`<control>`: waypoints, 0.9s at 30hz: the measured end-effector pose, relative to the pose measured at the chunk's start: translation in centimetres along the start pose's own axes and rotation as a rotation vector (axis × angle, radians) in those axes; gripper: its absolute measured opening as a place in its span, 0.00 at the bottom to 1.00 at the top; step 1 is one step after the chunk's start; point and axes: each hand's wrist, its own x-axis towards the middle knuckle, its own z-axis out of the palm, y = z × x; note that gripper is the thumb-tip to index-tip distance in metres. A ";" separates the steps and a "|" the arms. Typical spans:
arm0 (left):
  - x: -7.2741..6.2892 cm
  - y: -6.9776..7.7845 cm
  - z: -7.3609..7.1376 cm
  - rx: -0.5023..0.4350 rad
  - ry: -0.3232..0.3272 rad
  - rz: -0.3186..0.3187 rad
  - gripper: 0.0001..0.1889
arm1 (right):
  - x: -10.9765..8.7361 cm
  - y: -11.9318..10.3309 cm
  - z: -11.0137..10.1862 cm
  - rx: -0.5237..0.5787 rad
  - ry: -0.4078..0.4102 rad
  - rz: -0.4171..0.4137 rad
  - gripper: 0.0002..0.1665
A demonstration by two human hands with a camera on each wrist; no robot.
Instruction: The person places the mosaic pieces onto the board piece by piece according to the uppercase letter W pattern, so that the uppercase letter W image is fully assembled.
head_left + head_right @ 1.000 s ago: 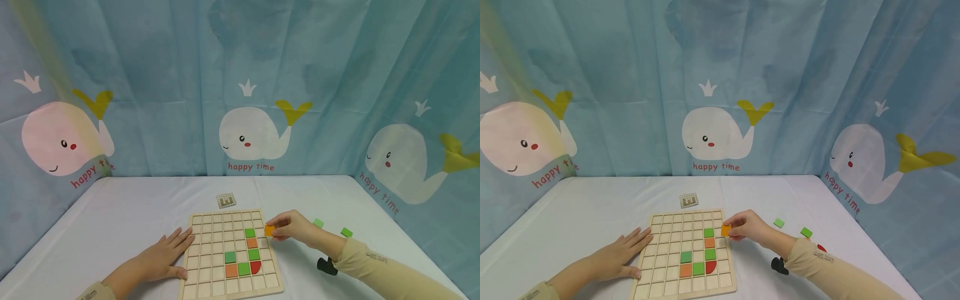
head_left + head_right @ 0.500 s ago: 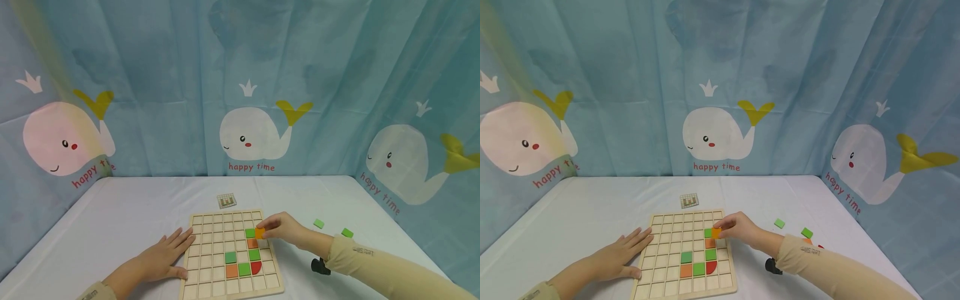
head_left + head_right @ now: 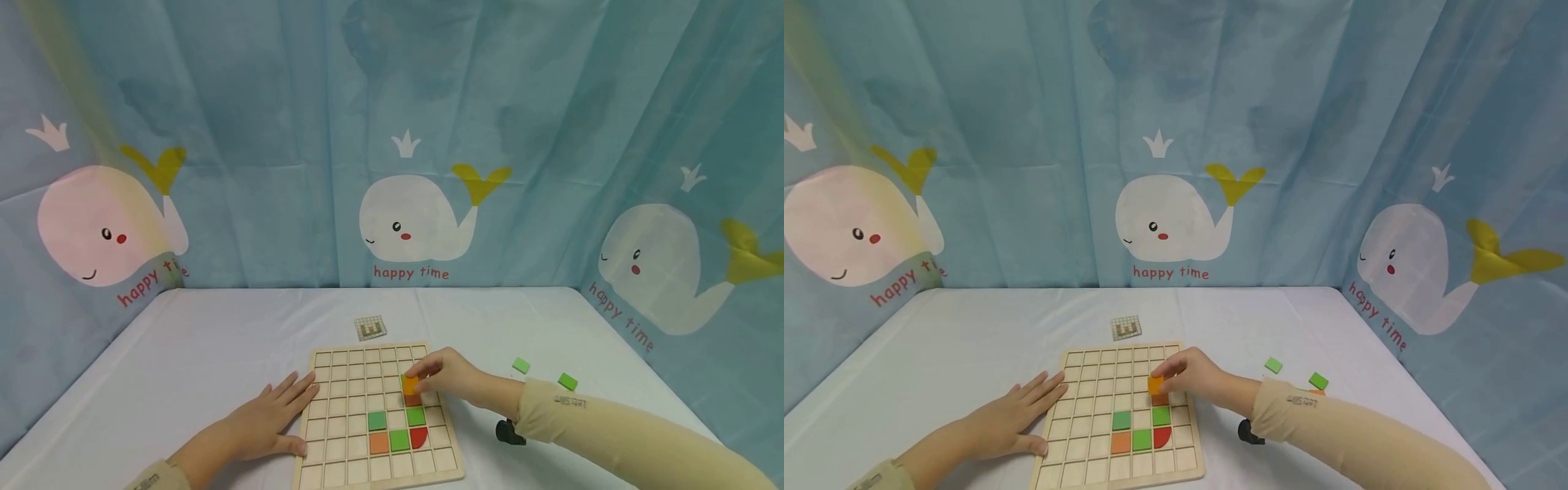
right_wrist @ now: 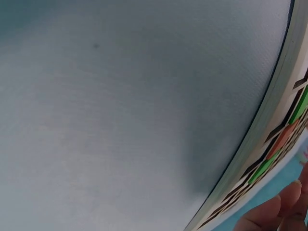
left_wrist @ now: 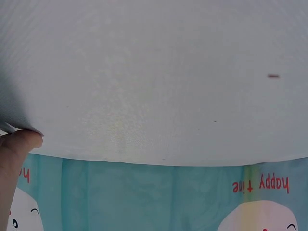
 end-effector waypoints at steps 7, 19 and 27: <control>0.0 0.0 0.1 -0.006 0.001 0.001 0.50 | 0.9 0.0 0.9 -0.007 -0.037 -0.010 0.10; 0.0 -0.1 0.0 -0.006 0.005 0.005 0.50 | 2.6 0.1 2.8 -0.043 -0.046 -0.019 0.08; -0.1 0.1 -0.1 -0.006 0.003 -0.005 0.50 | 3.0 -0.5 4.0 -0.041 -0.063 -0.030 0.09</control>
